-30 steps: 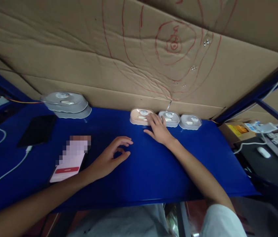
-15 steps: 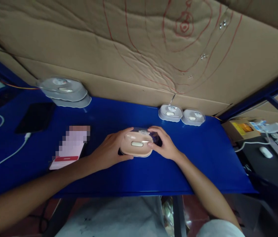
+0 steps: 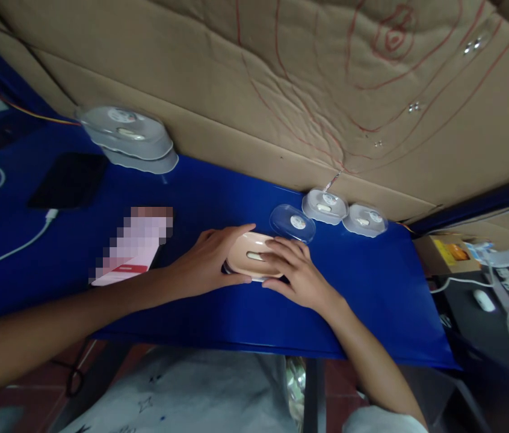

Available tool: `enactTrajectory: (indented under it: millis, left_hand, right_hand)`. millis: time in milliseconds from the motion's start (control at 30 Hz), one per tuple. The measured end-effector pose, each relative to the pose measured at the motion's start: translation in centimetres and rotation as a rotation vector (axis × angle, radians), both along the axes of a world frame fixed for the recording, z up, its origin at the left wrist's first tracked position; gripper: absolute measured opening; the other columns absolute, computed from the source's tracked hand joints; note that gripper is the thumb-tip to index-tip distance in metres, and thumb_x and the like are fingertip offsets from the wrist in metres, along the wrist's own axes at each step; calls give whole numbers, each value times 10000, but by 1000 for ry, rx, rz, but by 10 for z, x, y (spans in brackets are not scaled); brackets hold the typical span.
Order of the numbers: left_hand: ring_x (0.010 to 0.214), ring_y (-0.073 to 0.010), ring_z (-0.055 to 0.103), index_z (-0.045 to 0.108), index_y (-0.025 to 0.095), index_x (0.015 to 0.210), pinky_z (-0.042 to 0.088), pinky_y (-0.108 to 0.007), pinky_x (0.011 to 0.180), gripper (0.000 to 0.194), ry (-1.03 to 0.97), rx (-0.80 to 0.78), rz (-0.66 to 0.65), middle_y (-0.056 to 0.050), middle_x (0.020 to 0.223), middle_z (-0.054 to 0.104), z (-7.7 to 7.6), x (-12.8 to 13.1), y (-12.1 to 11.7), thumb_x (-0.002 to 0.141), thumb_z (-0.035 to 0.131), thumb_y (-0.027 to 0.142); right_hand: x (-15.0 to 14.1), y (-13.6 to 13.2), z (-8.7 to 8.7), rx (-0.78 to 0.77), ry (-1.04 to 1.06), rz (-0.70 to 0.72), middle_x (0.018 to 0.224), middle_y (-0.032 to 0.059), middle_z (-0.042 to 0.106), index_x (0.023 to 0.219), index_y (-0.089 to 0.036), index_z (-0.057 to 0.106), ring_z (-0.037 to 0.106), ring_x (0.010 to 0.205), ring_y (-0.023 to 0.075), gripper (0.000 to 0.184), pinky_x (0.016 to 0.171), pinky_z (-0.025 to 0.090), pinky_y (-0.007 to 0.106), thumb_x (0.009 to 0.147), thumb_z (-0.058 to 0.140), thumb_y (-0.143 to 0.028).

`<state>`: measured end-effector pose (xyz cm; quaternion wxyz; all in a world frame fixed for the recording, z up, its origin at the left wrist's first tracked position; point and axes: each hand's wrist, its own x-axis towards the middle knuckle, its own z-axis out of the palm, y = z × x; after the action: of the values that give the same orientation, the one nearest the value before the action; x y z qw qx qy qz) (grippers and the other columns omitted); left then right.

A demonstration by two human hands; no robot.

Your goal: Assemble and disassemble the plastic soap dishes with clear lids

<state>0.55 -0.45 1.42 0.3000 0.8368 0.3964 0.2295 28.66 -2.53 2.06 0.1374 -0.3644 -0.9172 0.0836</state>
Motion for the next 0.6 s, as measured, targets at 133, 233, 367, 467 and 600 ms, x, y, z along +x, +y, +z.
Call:
enactTrajectory:
  millis: [133,233,367,467,600]
  left_hand:
    - [1478,-420,446,223,279,1648,286,-602,1177,1006,-37,17,0,-186,1647,435,-1,0,1,867,798,545]
    - [1522,-433,380,96,292,1674,261,-627,1183,1220,1,22,5,-204,1698,340,-3,1,1,771,892,493]
    - [1481,-425,436,50,309,1681,195,-665,1201,1256,63,-8,-25,-197,1625,453,-4,-1,2,762,900,403]
    - [1426,-404,489,369,310,1585,173,-656,1214,955,134,13,-139,-156,1508,567,3,-5,-3,780,883,330]
    - [1345,-395,540,661,269,1287,220,-630,1209,641,226,82,-446,-141,1378,629,11,-6,-19,723,940,390]
  right_hand:
    - [-8,-3,-1,-5,69,-3,1475,116,624,1501,-290,548,492,1465,337,521,1187,402,581,1021,639,-471]
    - [-3,0,-4,-32,242,-62,1377,126,666,1427,-256,598,595,1354,301,399,1122,487,518,1053,594,-395]
    - [8,7,-4,-62,406,-242,1286,118,684,1284,-236,675,679,1205,275,302,1017,569,451,1073,536,-401]
    - [12,10,-7,-24,389,-281,1306,119,679,1292,-245,678,670,1221,286,321,1040,552,474,1068,539,-429]
    - [7,11,-14,35,190,-194,1407,124,649,1420,-277,610,577,1365,316,410,1140,438,546,1043,600,-437]
